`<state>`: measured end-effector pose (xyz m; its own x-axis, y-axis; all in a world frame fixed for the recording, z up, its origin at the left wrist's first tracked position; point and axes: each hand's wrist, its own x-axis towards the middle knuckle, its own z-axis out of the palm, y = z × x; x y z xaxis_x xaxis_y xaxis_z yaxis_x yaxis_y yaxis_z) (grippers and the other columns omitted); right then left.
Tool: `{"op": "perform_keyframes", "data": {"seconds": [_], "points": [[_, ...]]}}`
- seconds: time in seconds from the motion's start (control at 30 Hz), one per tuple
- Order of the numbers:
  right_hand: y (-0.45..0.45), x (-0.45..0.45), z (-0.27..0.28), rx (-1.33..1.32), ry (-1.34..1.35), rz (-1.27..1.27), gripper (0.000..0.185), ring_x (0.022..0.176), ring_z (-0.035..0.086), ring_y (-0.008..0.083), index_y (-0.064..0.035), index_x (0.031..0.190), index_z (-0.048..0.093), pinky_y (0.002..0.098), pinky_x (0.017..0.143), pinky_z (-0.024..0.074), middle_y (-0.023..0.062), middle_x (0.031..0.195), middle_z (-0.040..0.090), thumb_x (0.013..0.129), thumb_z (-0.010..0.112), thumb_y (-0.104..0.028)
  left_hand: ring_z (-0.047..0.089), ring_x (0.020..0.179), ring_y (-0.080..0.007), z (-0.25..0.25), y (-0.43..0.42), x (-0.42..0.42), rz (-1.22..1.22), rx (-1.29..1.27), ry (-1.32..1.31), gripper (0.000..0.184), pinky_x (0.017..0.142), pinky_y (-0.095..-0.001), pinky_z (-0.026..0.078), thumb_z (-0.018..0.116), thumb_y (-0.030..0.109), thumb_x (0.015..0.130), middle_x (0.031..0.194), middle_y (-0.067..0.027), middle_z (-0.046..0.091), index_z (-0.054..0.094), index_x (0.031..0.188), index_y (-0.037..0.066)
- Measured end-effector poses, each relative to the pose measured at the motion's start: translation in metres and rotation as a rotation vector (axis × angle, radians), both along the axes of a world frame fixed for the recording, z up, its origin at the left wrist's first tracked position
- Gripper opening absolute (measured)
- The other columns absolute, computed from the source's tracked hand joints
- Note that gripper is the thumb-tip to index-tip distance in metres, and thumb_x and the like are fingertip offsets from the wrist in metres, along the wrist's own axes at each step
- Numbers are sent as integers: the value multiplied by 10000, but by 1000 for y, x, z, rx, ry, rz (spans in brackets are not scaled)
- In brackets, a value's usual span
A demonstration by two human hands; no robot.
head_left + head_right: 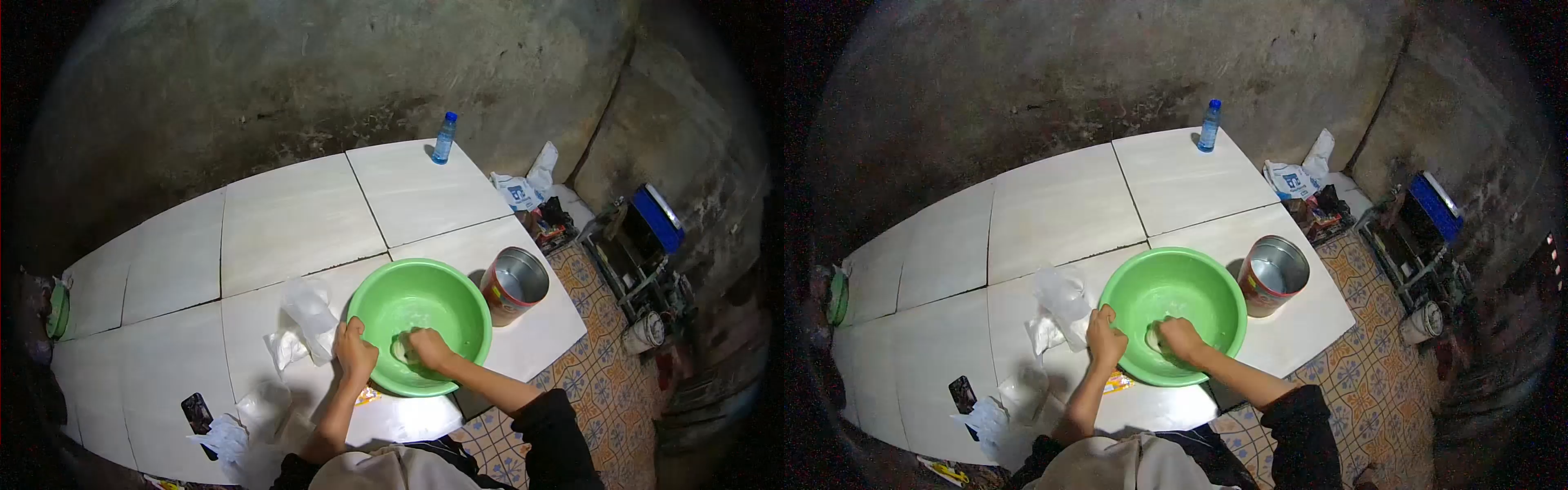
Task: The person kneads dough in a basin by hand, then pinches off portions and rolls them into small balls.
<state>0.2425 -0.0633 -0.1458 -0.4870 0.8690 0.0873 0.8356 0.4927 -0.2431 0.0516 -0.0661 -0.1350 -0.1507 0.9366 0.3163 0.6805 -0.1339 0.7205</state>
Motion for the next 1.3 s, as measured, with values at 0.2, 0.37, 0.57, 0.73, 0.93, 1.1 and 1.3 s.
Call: {"op": "perform_keyframes", "data": {"seconds": [0.2, 0.37, 0.57, 0.73, 0.93, 1.1, 1.3], "points": [[25, 26, -11, 85, 308, -479, 305, 682, 640, 439, 46, 958, 634, 480, 615, 518, 271, 727, 629, 678, 682, -66, 505, 781, -408, 6, -7, 4, 43, -34, 23, 253, 667, -506, 384, 526, -102, 600, 828, -173, 483, 453, 802, 34], [30, 78, 20, -9, 440, -490, 611, 956, 621, 395, 44, 1204, 507, 436, 823, 495, 279, 1004, 625, 661, 739, -113, 513, 786, -417, 4, -3, 1, 1, -39, 17, 275, 641, -511, 388, 532, -99, 604, 817, -170, 488, 455, 822, 50], [-32, 29, 45, -238, 221, -63, 467, 987, 571, 395, 23, 1144, 537, 448, 837, 473, 258, 1065, 559, 714, 671, -97, 517, 767, -424, -1, -1, 3, 20, -6, 25, 270, 639, -518, 392, 518, -102, 611, 807, -173, 490, 461, 822, 56], [-21, 19, 26, -111, -33, -154, 258, 749, 649, 391, -11, 963, 629, 457, 661, 531, 200, 878, 654, 752, 651, -159, 513, 772, -412, 4, -5, 4, 10, -44, 14, 276, 667, -510, 399, 529, -102, 606, 822, -170, 490, 466, 826, 52], [-26, 28, 31, -299, 155, 99, 411, 1025, 608, 394, -58, 1187, 594, 467, 854, 503, 240, 1137, 606, 780, 599, -109, 518, 789, -405, 4, -5, 4, 23, -26, 24, 294, 673, -504, 405, 549, -98, 598, 840, -164, 491, 465, 834, 56], [-31, 14, 27, -264, -70, 411, 466, 1283, 407, 443, -172, 1261, 573, 445, 1006, 444, 189, 1421, 399, 810, 542, -62, 531, 787, -419, 7, -5, 3, 6, -44, 43, 286, 665, -521, 404, 537, -92, 612, 833, -171, 490, 462, 838, 65], [15, 20, 13, -296, 15, 592, 483, 1215, 481, 431, -110, 1254, 560, 456, 995, 437, 206, 1352, 476, 776, 591, -43, 532, 770, -430, 4, 1, 0, -61, -51, 51, 287, 658, -530, 397, 534, -90, 618, 828, -181, 490, 451, 843, 67]]}}
